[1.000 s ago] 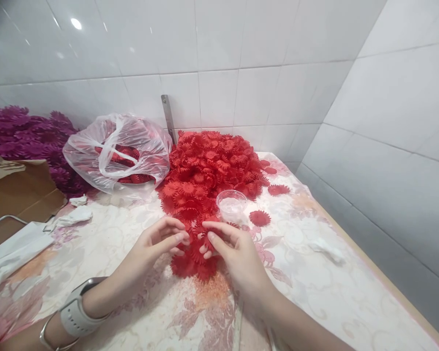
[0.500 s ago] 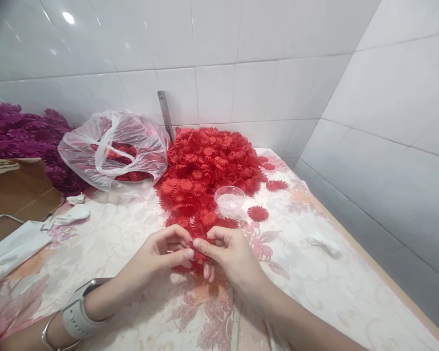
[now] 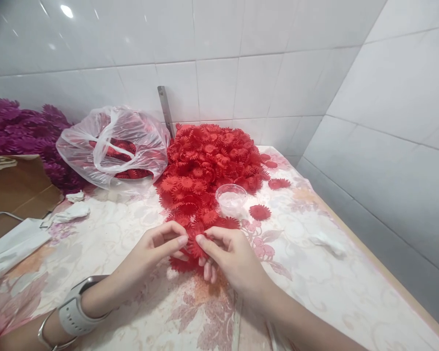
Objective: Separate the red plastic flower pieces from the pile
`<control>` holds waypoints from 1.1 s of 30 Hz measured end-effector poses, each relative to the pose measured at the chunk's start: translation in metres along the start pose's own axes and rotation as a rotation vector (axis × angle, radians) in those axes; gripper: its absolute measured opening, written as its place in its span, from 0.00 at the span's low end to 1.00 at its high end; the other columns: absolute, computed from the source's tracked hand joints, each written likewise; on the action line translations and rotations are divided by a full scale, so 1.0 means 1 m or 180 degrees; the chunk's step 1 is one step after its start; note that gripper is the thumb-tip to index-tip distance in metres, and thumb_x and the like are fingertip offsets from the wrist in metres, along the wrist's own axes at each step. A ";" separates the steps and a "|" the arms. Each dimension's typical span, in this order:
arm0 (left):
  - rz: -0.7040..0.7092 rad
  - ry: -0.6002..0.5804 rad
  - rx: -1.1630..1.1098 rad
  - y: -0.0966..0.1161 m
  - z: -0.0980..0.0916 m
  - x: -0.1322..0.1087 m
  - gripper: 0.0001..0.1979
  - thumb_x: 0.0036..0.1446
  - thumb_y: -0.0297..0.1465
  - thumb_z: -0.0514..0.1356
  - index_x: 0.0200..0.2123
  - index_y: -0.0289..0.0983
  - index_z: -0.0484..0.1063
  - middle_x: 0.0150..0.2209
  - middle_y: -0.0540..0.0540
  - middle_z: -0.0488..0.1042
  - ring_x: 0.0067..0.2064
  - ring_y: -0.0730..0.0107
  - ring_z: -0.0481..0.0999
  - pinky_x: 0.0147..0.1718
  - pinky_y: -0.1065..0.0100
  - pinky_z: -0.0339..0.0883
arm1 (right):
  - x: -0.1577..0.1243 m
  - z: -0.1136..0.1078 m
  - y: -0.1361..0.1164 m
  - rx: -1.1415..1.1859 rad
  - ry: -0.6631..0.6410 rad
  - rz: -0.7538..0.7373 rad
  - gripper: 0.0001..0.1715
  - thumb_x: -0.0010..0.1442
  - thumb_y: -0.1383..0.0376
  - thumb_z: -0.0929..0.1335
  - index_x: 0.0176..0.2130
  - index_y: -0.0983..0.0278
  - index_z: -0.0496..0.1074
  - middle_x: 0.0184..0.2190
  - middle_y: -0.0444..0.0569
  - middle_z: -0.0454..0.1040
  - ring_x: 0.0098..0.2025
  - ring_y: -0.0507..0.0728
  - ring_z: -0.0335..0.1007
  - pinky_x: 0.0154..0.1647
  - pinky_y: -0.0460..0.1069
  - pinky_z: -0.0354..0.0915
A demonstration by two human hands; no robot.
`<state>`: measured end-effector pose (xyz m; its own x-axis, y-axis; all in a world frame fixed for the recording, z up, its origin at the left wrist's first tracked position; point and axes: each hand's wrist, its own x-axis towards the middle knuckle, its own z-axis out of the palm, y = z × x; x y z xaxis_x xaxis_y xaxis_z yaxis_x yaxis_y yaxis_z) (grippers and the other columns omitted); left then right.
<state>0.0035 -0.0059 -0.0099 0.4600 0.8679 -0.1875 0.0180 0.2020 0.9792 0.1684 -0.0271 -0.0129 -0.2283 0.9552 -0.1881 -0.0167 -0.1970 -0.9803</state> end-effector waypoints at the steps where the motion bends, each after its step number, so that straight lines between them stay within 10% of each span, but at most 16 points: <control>1: -0.0028 0.0021 0.0036 0.001 0.000 0.000 0.09 0.51 0.36 0.59 0.29 0.35 0.67 0.27 0.50 0.71 0.30 0.73 0.71 0.33 0.69 0.66 | 0.000 -0.001 0.001 -0.0050 0.0088 0.0013 0.20 0.53 0.52 0.66 0.21 0.64 0.63 0.13 0.40 0.65 0.13 0.47 0.60 0.13 0.42 0.55; 10: -0.0099 -0.0374 -0.0199 -0.001 0.007 -0.006 0.08 0.47 0.32 0.64 0.30 0.36 0.69 0.29 0.51 0.71 0.32 0.73 0.71 0.32 0.70 0.66 | 0.001 -0.001 0.008 -0.0160 0.0114 -0.0277 0.28 0.47 0.49 0.69 0.15 0.64 0.54 0.13 0.36 0.50 0.17 0.45 0.44 0.16 0.44 0.42; 18: -0.0397 -0.0191 -0.0870 0.002 0.001 -0.001 0.04 0.49 0.28 0.62 0.29 0.34 0.69 0.26 0.50 0.74 0.30 0.74 0.74 0.36 0.69 0.66 | 0.003 -0.005 0.003 0.0356 -0.0610 -0.0171 0.20 0.53 0.52 0.67 0.24 0.65 0.63 0.17 0.40 0.65 0.18 0.46 0.58 0.19 0.43 0.54; 28: -0.0407 0.0138 -0.1935 -0.002 0.002 0.003 0.05 0.46 0.19 0.60 0.25 0.33 0.68 0.25 0.50 0.73 0.31 0.73 0.76 0.41 0.70 0.68 | 0.001 0.004 0.007 0.1514 -0.0013 -0.0368 0.17 0.53 0.54 0.67 0.24 0.64 0.65 0.20 0.44 0.69 0.27 0.54 0.71 0.29 0.48 0.68; 33: -0.0315 0.0210 -0.1803 0.000 -0.003 0.002 0.03 0.47 0.23 0.61 0.26 0.34 0.68 0.25 0.50 0.73 0.35 0.66 0.78 0.39 0.67 0.70 | 0.005 -0.010 0.001 -0.0134 0.0386 -0.0626 0.21 0.57 0.52 0.62 0.21 0.63 0.62 0.19 0.43 0.67 0.24 0.53 0.67 0.27 0.49 0.65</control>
<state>0.0017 -0.0023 -0.0108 0.4237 0.8553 -0.2983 -0.4282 0.4793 0.7661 0.1767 -0.0208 -0.0152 -0.1061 0.9943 0.0033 -0.0080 0.0024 -1.0000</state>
